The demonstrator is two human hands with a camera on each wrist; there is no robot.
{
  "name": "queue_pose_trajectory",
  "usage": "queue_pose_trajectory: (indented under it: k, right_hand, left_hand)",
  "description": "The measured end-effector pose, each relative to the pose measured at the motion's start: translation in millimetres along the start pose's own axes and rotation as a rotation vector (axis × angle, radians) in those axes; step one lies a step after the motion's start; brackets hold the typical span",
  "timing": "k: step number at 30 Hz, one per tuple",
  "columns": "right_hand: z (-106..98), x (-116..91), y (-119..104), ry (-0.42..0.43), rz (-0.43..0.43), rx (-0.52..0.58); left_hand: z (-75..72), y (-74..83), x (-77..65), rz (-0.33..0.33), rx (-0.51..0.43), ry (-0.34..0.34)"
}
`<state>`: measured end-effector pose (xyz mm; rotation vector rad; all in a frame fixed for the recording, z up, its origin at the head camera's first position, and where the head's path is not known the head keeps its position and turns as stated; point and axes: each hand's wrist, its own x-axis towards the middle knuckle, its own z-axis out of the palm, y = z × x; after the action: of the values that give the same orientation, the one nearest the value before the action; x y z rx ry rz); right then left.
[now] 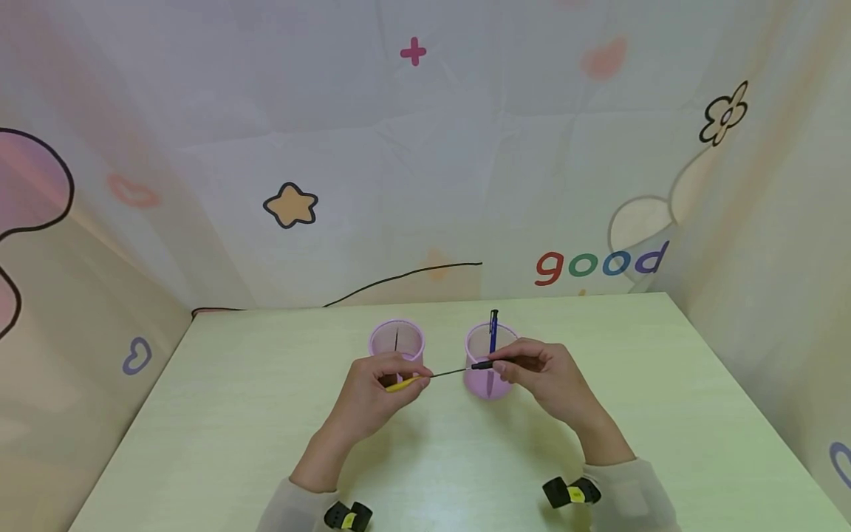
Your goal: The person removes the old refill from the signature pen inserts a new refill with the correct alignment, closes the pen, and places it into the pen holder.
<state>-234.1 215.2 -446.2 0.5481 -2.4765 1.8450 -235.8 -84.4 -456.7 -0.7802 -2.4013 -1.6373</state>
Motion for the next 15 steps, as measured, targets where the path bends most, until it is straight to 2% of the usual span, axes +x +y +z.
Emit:
queue_pose_trajectory:
  k: [15]
  right_hand:
    - [4.4,0.4,-4.2,-0.009,0.006,-0.007]
  left_hand:
    - [3.3,-1.7,-0.2,-0.015,-0.02,-0.022]
